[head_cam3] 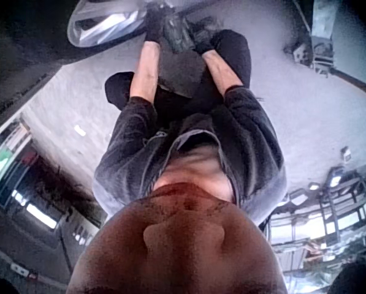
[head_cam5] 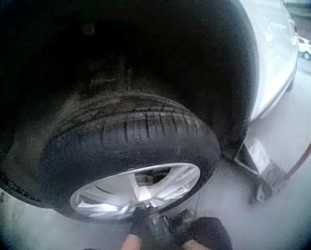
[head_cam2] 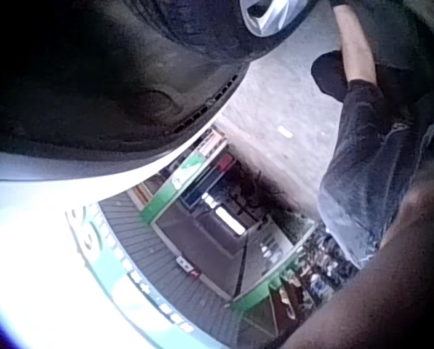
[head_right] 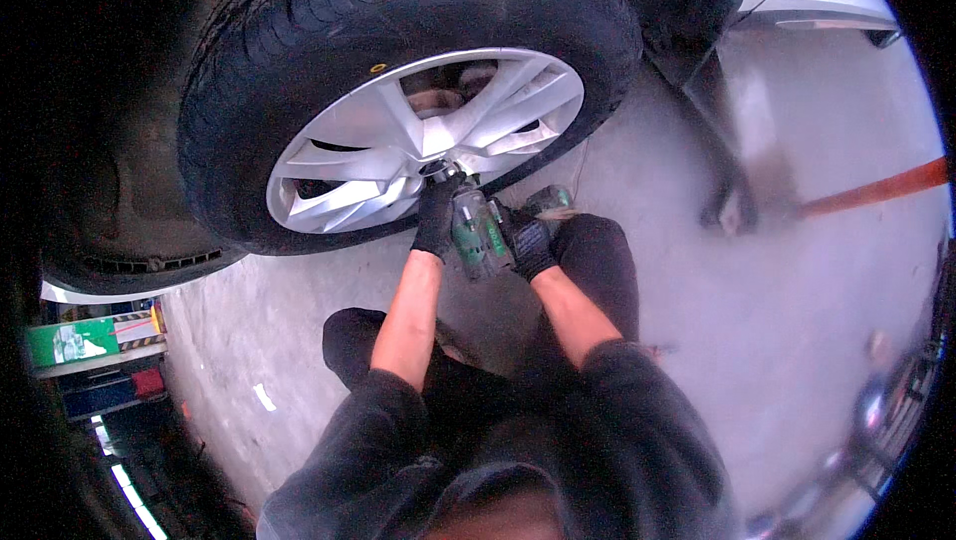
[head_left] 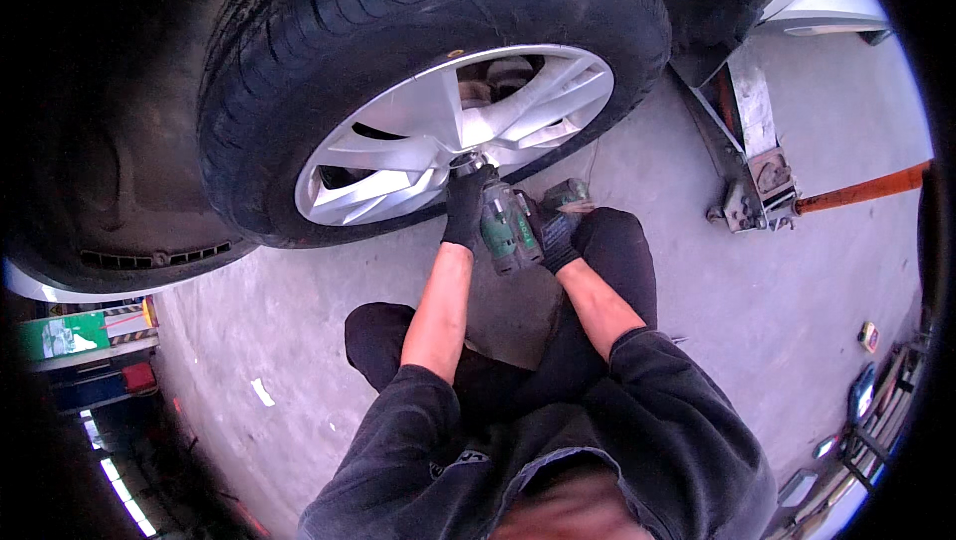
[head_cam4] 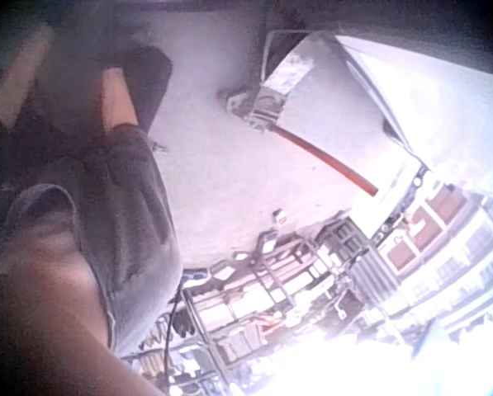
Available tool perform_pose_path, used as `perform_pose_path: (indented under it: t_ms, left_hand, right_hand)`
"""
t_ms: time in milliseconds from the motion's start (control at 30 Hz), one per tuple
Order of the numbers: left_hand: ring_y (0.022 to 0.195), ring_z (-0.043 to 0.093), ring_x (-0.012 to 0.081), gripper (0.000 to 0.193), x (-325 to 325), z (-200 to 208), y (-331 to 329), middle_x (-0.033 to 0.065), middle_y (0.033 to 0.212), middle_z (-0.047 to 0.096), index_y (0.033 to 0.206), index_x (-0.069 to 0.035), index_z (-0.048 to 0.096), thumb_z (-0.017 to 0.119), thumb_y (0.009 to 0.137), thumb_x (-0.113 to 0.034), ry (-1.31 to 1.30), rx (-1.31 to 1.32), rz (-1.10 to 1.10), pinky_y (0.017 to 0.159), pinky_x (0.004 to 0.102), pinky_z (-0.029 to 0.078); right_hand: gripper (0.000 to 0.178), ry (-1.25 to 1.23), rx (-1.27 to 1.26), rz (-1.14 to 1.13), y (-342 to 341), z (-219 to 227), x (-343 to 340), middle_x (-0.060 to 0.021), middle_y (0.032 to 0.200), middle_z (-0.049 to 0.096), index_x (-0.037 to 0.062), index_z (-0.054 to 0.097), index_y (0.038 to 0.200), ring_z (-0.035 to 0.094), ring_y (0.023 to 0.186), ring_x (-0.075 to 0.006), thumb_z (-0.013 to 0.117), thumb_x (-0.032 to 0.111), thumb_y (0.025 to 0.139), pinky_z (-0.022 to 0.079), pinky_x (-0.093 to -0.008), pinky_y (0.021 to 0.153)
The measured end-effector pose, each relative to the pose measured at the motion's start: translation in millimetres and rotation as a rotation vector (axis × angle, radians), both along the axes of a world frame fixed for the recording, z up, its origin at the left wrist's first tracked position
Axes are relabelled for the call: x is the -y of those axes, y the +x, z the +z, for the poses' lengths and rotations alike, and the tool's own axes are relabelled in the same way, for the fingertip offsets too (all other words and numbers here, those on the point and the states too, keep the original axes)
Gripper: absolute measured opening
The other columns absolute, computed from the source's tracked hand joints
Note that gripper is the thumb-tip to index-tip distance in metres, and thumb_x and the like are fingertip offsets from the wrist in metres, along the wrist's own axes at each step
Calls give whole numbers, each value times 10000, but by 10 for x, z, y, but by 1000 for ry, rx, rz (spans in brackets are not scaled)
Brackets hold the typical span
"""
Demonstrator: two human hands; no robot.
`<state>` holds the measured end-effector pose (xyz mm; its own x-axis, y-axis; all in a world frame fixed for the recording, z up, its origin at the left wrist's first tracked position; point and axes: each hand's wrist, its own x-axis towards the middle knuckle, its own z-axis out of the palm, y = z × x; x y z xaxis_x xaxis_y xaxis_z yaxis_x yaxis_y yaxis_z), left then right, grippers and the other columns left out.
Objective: The person installs a wheel onto a vehicle by lifting the wheel onto the hub, placing lug nuts by hand, tightening them with a power impact wrench, and removing a plastic center cap with pliers.
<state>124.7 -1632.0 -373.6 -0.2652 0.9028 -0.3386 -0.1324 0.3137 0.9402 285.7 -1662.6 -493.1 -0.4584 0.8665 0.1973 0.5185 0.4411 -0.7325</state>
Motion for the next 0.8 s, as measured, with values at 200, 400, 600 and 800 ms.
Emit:
perform_pose_path:
  t_ms: [200, 400, 600, 800]
  left_hand:
    - [818, 536, 184, 172, -137, -334, -406, 51, 883, 575, 965, -67, 559, 591, 849, -189, 271, -420, 44, 745, 343, 441]
    - [735, 554, 175, 188, 268, 22, 61, 58, 833, 599, 922, -54, 601, 563, 868, -229, 309, -545, 99, 686, 343, 452]
    - [688, 588, 149, 219, 683, 185, -44, 27, 763, 611, 805, -52, 638, 564, 880, -244, 72, -45, 202, 659, 303, 472]
    - [683, 619, 175, 249, 524, 461, -431, 66, 719, 655, 760, -13, 672, 609, 841, -240, -66, -239, 156, 619, 317, 464]
  right_hand:
    - [436, 184, -8, 13, -154, 242, -102, -178, 1100, 600, 70, 471, 1264, 593, 962, -318, 501, 181, 843, 469, -396, 818]
    - [501, -607, -650, 116, 168, 613, 207, -167, 1156, 582, 72, 425, 1328, 583, 988, -325, 496, 204, 850, 453, -396, 846]
    - [575, -10, -11, 248, 131, 707, 279, -167, 1223, 550, 79, 342, 1392, 573, 1024, -324, 494, 201, 852, 443, -386, 878]
    - [515, -56, -260, 181, -384, 459, 233, -167, 1280, 493, 40, 345, 1374, 512, 1129, -290, 453, 147, 882, 380, -360, 980]
